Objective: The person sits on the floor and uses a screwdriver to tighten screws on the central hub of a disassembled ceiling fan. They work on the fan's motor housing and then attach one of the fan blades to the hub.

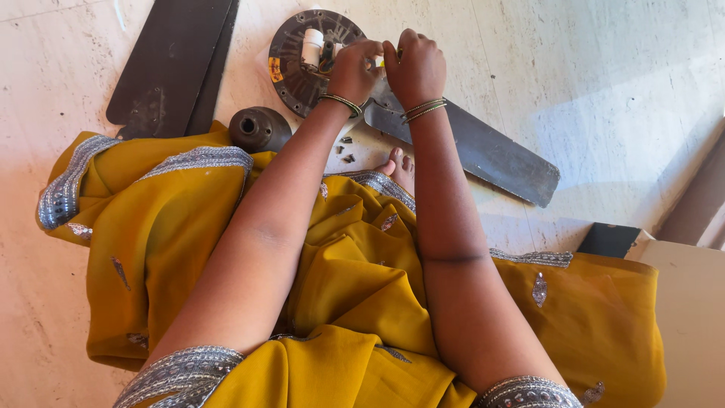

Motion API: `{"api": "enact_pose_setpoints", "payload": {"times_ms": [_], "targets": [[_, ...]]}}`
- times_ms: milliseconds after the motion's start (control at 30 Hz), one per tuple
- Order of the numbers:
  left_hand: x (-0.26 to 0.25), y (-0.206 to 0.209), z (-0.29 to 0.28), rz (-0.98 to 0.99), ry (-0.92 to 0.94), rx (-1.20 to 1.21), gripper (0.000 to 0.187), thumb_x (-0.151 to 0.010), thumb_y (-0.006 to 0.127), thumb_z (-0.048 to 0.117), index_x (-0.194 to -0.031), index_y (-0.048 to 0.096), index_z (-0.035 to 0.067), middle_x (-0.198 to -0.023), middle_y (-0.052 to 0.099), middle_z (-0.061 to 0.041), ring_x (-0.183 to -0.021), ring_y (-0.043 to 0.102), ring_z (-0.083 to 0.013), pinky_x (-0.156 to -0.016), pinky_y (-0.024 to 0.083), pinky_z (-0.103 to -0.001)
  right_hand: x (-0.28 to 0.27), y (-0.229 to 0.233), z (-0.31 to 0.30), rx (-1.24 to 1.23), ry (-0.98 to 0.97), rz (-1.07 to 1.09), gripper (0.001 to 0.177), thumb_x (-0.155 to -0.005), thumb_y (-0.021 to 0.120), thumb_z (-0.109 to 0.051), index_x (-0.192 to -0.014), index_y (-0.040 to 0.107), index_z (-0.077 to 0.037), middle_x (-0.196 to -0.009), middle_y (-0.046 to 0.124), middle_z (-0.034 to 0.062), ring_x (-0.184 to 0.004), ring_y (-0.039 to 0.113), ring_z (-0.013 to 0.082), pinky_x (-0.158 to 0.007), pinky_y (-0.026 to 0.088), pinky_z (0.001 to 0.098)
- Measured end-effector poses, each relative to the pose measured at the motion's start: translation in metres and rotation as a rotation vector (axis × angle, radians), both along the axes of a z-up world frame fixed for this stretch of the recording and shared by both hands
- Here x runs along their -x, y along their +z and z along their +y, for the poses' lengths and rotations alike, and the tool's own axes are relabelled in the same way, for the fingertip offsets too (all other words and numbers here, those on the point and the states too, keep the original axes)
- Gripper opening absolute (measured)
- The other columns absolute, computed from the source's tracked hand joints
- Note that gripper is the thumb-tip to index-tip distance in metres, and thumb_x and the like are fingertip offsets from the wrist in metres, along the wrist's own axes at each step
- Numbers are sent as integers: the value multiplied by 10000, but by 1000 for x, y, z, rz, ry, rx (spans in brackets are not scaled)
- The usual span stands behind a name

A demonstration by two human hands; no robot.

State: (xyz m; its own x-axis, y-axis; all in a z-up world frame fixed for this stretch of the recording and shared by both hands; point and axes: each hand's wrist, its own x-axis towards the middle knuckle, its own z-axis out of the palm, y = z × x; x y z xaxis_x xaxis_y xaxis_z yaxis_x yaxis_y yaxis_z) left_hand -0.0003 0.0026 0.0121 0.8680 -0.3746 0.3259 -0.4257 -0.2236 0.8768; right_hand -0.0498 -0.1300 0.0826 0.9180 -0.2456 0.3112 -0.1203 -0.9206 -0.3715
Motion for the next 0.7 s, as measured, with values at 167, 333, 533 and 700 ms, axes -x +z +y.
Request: {"api": "enact_pose_setpoints", "payload": {"times_ms": [167,333,533,700], "targets": [[-3,-6,-9,-90,39,-10,181,-778,743,-50,-910,774,70,-905,760,-116,-851,743,-262,-758,595,-357,3,6,7,7,40,-7,321,-923,787,-265,-796,599,-37,-789,687,143,-679,681,367,-580,531,464],[-7,-3,-4,-25,40,-21,257,-780,721,-57,-986,798,77,-901,753,-124,-811,739,-274,-734,585,-363,10,18,7,-108,288,-231,194,-753,752,7,-931,692,-43,-900,673,147,-757,691,352,-634,557,419],[-1,4,-1,-46,-16,47,250,-794,774,-40,-1016,774,72,-948,751,-122,-878,742,-278,-772,589,-351,3,7,5,-145,218,-156,140,-749,779,26,-828,698,-57,-877,676,127,-739,691,338,-642,561,419],[4,6,4,-6,-22,106,348,-766,790,-52,-1088,721,57,-991,726,-120,-873,727,-240,-757,582,-338,3,-6,2,-95,87,-155,131,-745,789,6,-812,688,-41,-842,665,151,-700,680,342,-611,542,437]]}}
